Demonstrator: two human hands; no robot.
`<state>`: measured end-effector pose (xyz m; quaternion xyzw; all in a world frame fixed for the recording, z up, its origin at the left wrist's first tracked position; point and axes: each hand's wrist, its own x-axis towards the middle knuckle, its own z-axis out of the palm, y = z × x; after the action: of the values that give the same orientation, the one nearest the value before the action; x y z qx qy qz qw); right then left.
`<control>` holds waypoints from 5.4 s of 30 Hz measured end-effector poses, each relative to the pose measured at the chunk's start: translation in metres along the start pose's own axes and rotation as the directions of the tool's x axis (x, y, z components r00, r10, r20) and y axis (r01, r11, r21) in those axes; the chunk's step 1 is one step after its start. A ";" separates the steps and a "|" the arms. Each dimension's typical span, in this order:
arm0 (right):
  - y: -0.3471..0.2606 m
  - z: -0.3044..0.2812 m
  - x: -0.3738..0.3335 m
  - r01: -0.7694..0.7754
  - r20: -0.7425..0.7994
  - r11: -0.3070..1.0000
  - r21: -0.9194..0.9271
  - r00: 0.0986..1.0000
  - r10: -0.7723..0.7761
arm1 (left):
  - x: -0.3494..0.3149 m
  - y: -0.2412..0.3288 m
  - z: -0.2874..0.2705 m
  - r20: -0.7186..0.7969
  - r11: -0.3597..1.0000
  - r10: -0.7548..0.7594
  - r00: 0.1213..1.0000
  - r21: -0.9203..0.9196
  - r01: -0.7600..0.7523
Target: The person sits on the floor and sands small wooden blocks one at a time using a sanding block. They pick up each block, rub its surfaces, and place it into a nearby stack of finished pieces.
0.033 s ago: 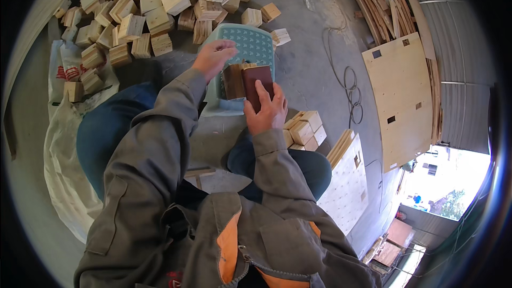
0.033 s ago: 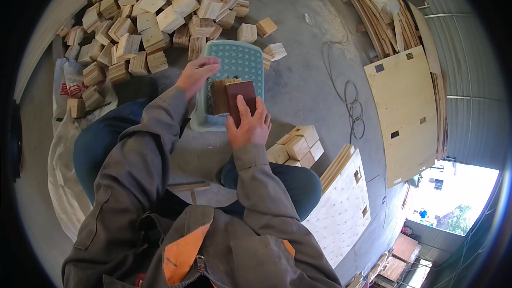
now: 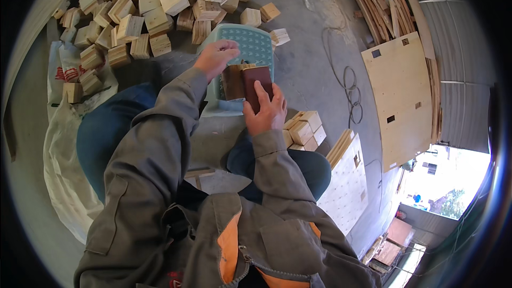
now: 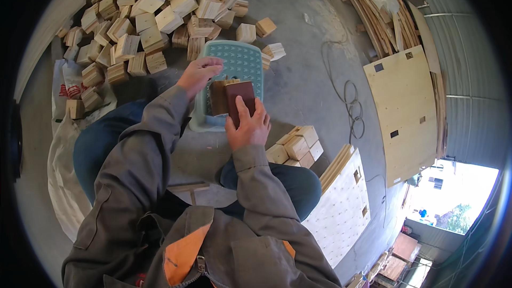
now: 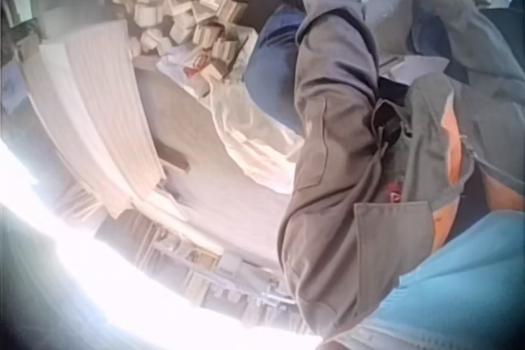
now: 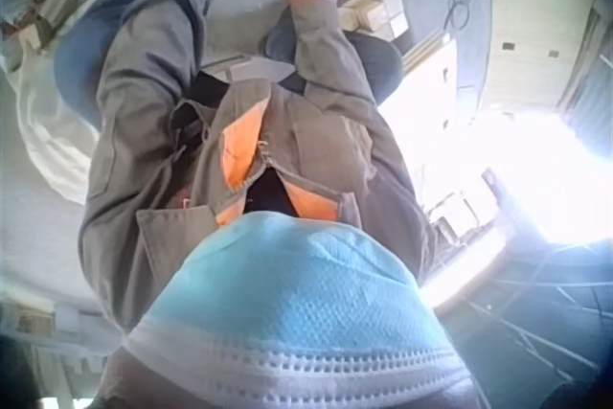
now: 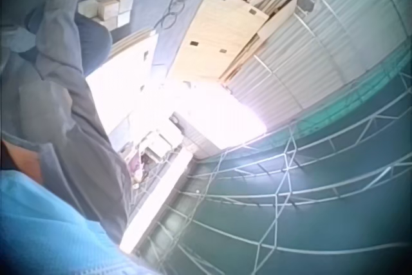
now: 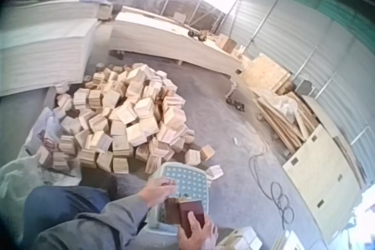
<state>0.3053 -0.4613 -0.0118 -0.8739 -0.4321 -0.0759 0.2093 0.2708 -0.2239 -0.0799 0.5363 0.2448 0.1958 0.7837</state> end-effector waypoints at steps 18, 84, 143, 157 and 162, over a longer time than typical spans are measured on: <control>-0.002 -0.002 0.000 -0.017 -0.003 0.999 0.027 1.000 0.017 | 0.018 -0.014 -0.019 -0.293 0.998 -0.065 0.954 0.007 0.070; 0.034 -0.012 -0.044 -0.194 -0.037 0.879 0.436 0.972 0.233 | -0.069 -0.027 0.030 0.024 0.694 0.295 0.955 0.682 -0.232; -0.005 0.025 0.067 0.013 0.028 1.000 0.026 1.000 -0.014 | -0.043 -0.107 0.032 -0.028 0.854 0.439 0.898 0.325 -0.407; -0.018 -0.014 -0.013 0.078 0.029 0.997 0.006 0.997 -0.078 | -0.042 -0.098 0.032 0.118 0.772 0.411 0.904 0.483 -0.414; -0.023 0.027 0.060 0.063 -0.022 0.998 0.008 0.998 -0.062 | -0.039 -0.101 0.024 0.064 0.782 0.474 0.878 0.429 -0.453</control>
<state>0.3229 -0.3932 -0.0106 -0.8582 -0.4572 -0.0902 0.2154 0.2575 -0.2990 -0.1602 0.7349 0.1611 0.3355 0.5669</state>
